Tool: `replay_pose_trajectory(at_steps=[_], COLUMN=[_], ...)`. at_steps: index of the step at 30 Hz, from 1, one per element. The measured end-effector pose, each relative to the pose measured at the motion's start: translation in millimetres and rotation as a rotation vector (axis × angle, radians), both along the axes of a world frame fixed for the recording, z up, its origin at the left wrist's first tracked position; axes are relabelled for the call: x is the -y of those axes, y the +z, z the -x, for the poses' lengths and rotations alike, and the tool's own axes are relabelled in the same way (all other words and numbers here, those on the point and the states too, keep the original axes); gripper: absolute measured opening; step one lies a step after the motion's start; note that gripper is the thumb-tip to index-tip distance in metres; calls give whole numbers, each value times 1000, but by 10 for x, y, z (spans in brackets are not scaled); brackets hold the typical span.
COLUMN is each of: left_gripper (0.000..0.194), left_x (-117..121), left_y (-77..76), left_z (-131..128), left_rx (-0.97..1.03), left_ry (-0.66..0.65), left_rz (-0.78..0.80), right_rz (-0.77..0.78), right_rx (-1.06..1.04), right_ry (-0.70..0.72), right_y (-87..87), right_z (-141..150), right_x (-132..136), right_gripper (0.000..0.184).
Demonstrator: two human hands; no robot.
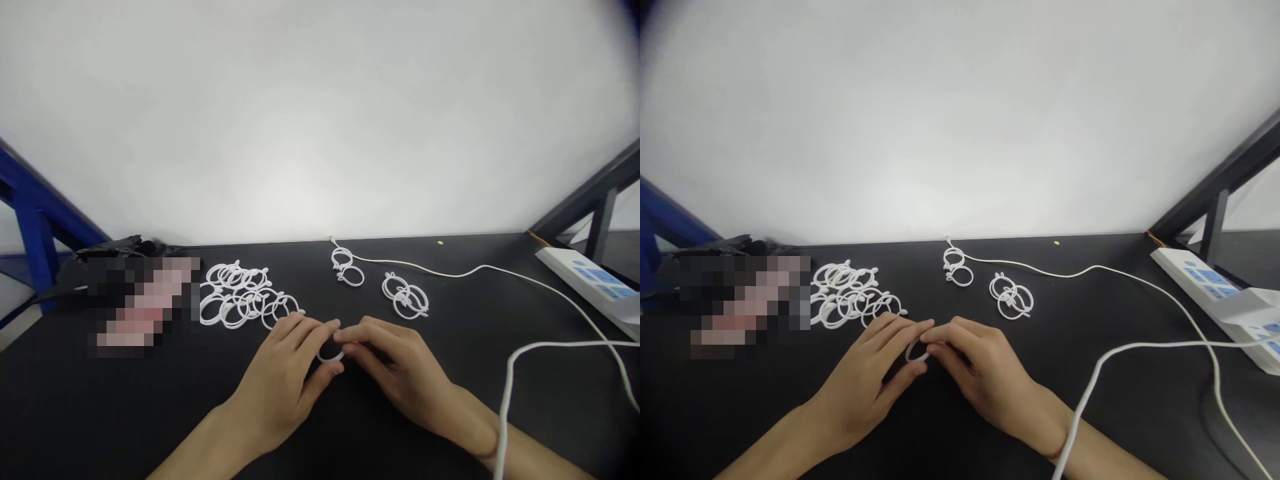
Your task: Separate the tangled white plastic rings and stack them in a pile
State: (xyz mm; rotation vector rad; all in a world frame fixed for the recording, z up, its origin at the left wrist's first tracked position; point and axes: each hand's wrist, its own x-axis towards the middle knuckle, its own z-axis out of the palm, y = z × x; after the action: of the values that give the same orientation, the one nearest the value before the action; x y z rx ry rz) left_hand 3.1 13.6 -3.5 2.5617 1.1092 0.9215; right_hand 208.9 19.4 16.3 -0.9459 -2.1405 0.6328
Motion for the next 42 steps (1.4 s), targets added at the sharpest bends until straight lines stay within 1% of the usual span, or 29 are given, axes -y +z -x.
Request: replay_pose_trajectory(at_steps=[2, 4, 8, 11, 14, 16, 20, 24, 25, 29, 32, 42], left_gripper=[26, 26, 28, 29, 31, 32, 32, 50, 50, 36, 35, 37], left_x=[-7, -17, -30, -32, -30, -25, -3, 11, 9, -10, -21, -18], left_y=[7, 4, -2, -6, -19, -25, -22, -24, -28, -47, -51, -40], left_z=[-1, 2, 14, 20, 26, 30, 35, 28, 24, 9, 6, 4], left_rx=[22, 45, 71, 58, 48, 43, 15, -2, 1, 22, 39, 45], left_ry=[9, 39, 97, 118, 129, 134, 107, 52, 44, 35, 35, 11], left_rz=[-27, -65, -103, -89, -53, -19, 7, -69, -86, -129, -153, -147], right_rz=[37, 59, 41, 48, 73, 68, 15, 10, 15, 19, 5, 39], right_rx=[-2, 15, 38, 4, 8, 21, 21, 14, 16, 17, 8, 45], right_ry=[-3, 0, 10, 62, 122, 126, 81, 24, 15, 9, 19, 60], right_y=[1, -5, -15, -4, 4, -4, -50, -85, -89, -85, -77, -43], right_z=[8, 11, 4, -2, -4, -5, -9, -15, -16, -13, -6, -25], right_x=[11, 19, 25, 26, 27, 26, 25, 27, 27, 27, 23, 34], right_gripper=[11, 11, 13, 14, 19, 22, 20, 17, 17, 20, 21, 10])
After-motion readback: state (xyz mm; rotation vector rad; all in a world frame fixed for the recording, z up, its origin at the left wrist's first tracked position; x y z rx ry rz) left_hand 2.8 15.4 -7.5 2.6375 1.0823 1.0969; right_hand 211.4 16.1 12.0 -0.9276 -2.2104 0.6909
